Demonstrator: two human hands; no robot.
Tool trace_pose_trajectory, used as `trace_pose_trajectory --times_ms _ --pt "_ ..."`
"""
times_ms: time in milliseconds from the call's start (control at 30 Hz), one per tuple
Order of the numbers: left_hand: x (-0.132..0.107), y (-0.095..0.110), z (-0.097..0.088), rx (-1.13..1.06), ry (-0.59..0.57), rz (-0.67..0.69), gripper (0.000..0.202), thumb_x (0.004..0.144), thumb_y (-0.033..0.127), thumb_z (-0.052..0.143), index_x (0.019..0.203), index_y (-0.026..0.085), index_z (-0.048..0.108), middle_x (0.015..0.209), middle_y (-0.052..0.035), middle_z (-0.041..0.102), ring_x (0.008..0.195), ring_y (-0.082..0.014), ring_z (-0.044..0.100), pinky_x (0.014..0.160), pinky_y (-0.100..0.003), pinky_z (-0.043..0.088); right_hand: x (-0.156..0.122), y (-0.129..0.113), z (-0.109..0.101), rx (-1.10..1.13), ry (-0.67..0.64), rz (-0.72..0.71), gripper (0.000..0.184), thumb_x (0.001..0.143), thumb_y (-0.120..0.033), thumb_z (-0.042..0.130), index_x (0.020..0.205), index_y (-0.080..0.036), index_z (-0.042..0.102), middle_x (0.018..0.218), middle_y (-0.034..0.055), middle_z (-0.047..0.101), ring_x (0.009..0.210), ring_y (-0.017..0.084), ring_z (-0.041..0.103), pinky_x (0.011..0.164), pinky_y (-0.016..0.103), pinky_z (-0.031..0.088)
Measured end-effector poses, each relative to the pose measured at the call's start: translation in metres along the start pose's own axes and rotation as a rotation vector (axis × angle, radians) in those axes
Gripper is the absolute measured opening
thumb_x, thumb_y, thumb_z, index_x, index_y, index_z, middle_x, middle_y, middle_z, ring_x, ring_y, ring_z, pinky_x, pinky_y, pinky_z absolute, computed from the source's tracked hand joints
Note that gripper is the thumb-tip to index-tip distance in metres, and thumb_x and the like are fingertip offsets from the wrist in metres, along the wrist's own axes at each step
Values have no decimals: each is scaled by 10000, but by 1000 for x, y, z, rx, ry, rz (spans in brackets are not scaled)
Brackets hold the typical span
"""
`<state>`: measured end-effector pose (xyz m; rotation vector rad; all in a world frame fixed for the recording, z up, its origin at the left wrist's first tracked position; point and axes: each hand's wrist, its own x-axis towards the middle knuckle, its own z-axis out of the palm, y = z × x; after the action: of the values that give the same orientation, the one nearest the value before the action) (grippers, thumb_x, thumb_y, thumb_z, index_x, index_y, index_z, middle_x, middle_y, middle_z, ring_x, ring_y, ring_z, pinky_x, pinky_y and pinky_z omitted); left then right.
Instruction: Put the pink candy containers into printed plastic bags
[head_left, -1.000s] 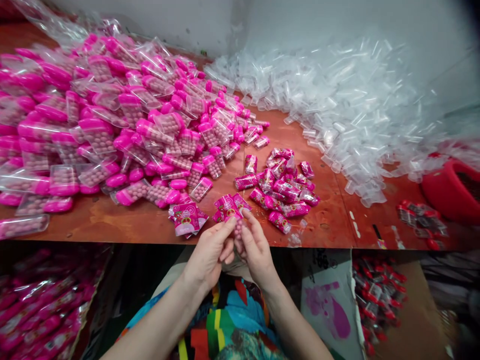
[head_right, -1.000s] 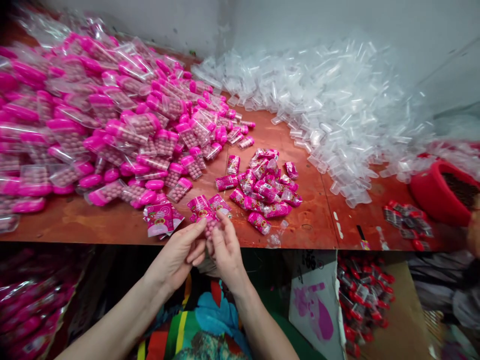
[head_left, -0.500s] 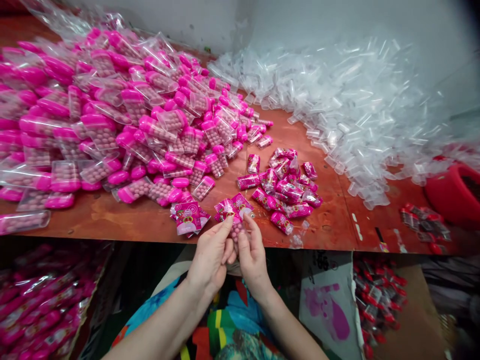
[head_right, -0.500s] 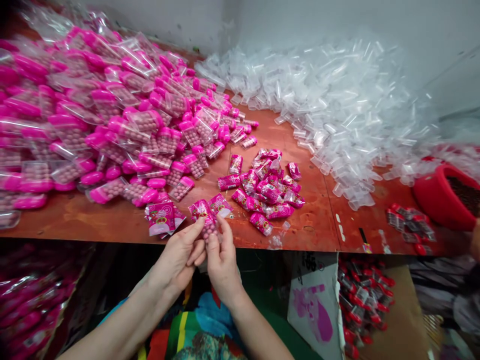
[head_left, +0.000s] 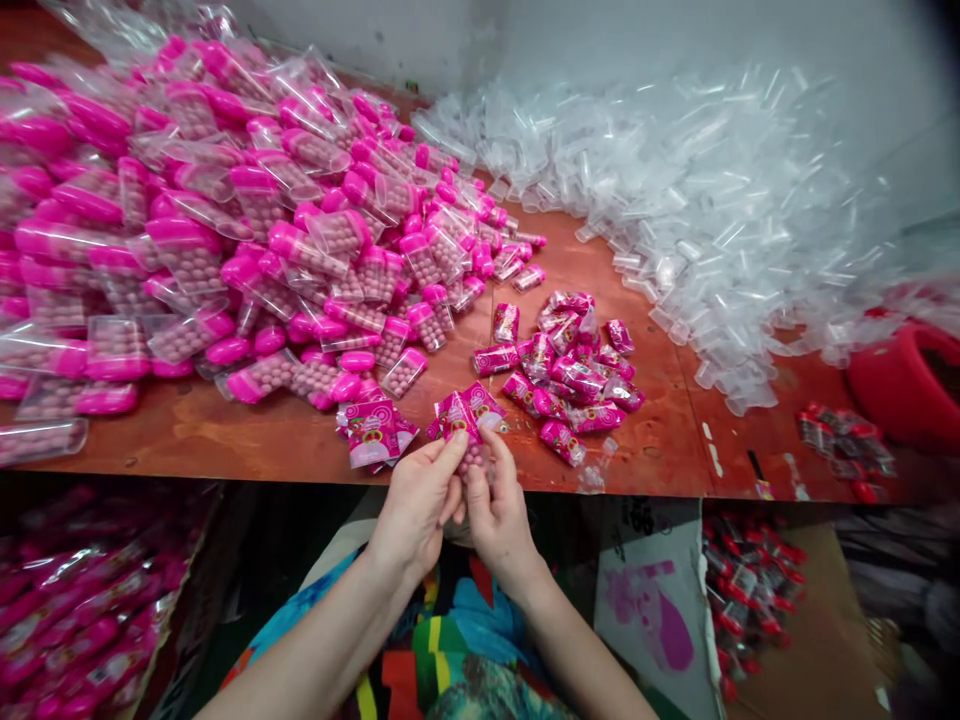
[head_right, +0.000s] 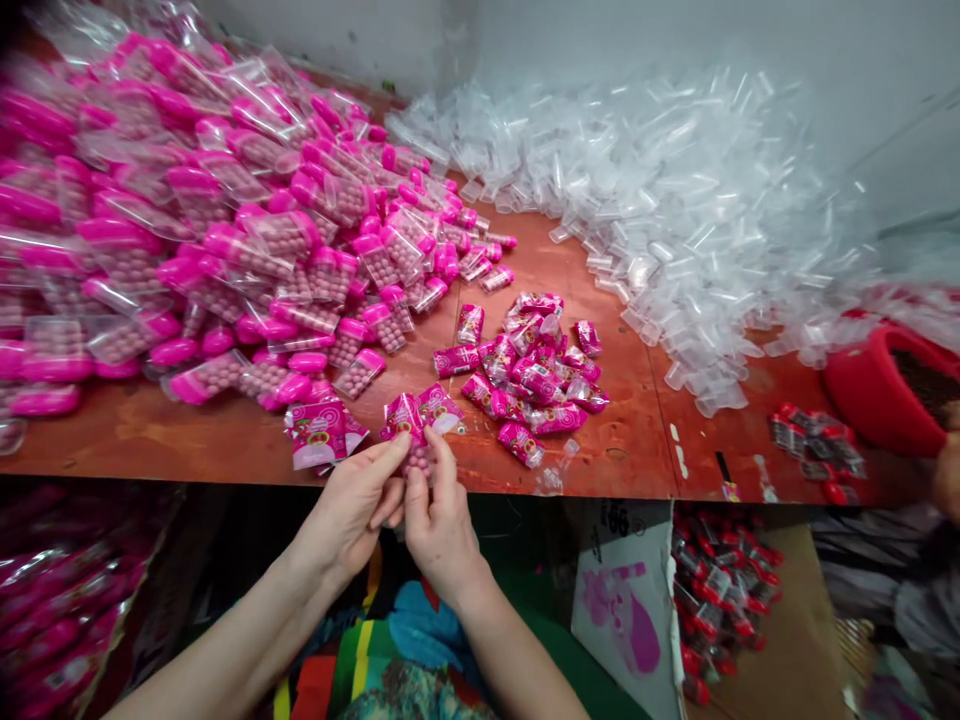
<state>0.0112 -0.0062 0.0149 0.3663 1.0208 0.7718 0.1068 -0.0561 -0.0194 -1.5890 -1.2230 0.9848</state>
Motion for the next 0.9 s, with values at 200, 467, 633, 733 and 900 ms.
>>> trace_pose_trajectory --times_ms 200,467,633,733,900 --pt "5 7 -7 -27 -49 -32 336 781 427 702 676 141 561 337 106 349 279 -7 208 335 -147 227 -1 -3 -3 43 -76 -1 484 959 -335 459 1422 -231 361 1117 100 651 903 198 665 822 332 536" --pt "8 10 -22 -19 -295 -72 256 831 376 648 782 125 640 393 112 331 311 -9 150 349 -161 257 2 -12 -4 688 -130 329 483 948 -389 499 1402 -340 340 815 -25 518 501 54 417 416 156 331" --pt "8 2 -21 67 -237 -53 299 803 392 681 700 128 585 448 72 451 312 2 208 349 -157 274 4 -6 -6 574 -155 272 534 937 -413 503 1425 -308 312 745 -32 457 501 80 373 424 188 310" --pt "6 -3 -16 112 -135 -36 352 797 435 675 669 136 542 506 33 531 310 2 249 327 -156 262 5 -3 -5 454 -122 207 532 932 -416 508 1420 -291 335 734 -25 463 541 105 408 475 217 371" --pt "4 -1 -11 104 -102 -51 339 799 456 669 734 150 540 501 43 529 309 -8 246 319 -157 264 10 0 -9 604 -207 325 527 930 -452 498 1408 -295 341 639 -63 447 412 59 268 382 189 200"
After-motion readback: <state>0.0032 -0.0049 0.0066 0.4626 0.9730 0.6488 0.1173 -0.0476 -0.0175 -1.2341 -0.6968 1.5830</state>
